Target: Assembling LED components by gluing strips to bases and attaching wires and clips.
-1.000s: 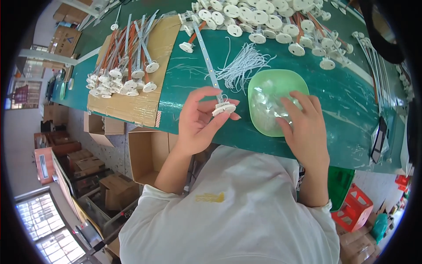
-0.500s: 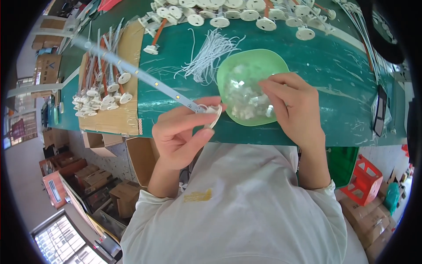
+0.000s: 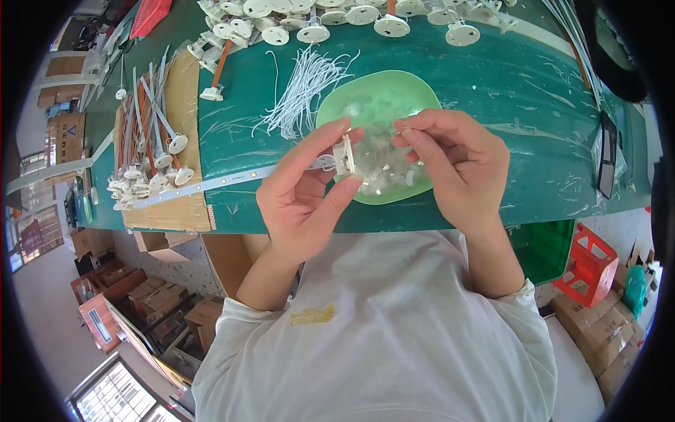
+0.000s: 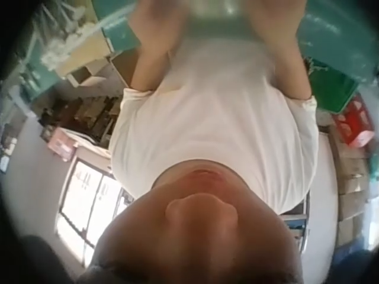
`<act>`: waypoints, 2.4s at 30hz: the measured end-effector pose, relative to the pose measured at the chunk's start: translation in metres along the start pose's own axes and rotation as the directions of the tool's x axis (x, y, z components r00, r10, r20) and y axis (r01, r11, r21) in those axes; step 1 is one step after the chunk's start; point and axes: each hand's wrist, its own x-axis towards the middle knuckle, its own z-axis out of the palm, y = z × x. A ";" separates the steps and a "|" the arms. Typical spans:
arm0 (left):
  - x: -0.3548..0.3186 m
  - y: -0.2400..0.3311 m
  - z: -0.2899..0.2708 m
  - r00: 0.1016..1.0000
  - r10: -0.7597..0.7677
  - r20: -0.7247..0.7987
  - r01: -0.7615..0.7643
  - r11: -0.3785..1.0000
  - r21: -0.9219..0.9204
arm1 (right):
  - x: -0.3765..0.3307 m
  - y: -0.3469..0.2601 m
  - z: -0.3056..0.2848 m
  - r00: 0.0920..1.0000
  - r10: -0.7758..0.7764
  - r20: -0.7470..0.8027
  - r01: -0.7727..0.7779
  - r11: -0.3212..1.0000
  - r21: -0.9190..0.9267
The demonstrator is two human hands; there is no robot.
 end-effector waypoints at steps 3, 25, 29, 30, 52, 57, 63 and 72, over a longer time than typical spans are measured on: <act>0.000 0.000 0.002 1.000 0.013 0.017 -0.012 0.999 -0.050 | 0.000 0.004 -0.002 0.996 -0.056 0.071 0.050 0.996 0.075; 0.001 0.001 -0.005 0.997 -0.059 0.042 0.066 0.978 -0.196 | 0.004 0.003 0.002 0.935 -0.322 0.147 0.354 0.848 -0.395; 0.002 0.000 -0.004 0.998 -0.054 0.043 0.061 0.979 -0.193 | 0.002 0.000 0.007 0.973 -0.231 -0.002 0.226 0.954 -0.195; 0.002 0.000 -0.004 0.998 -0.051 0.047 0.058 0.984 -0.171 | 0.002 -0.002 0.007 0.983 -0.184 -0.014 0.180 0.971 -0.158; -0.001 0.001 -0.001 0.997 -0.077 -0.014 0.075 0.988 -0.135 | -0.005 -0.007 0.004 0.943 0.316 0.101 -0.330 0.857 0.396; -0.001 0.002 -0.003 0.999 -0.054 0.000 0.053 0.981 -0.185 | -0.012 -0.011 0.007 0.953 0.292 0.076 -0.301 0.903 0.306; -0.002 0.002 -0.005 1.000 -0.007 0.011 0.009 0.975 -0.220 | -0.009 -0.009 0.007 0.908 -0.358 0.219 0.402 0.891 -0.211; -0.004 0.004 -0.008 0.996 -0.016 0.091 0.023 0.997 -0.080 | -0.009 -0.001 0.013 0.831 -0.496 0.251 0.544 0.818 -0.187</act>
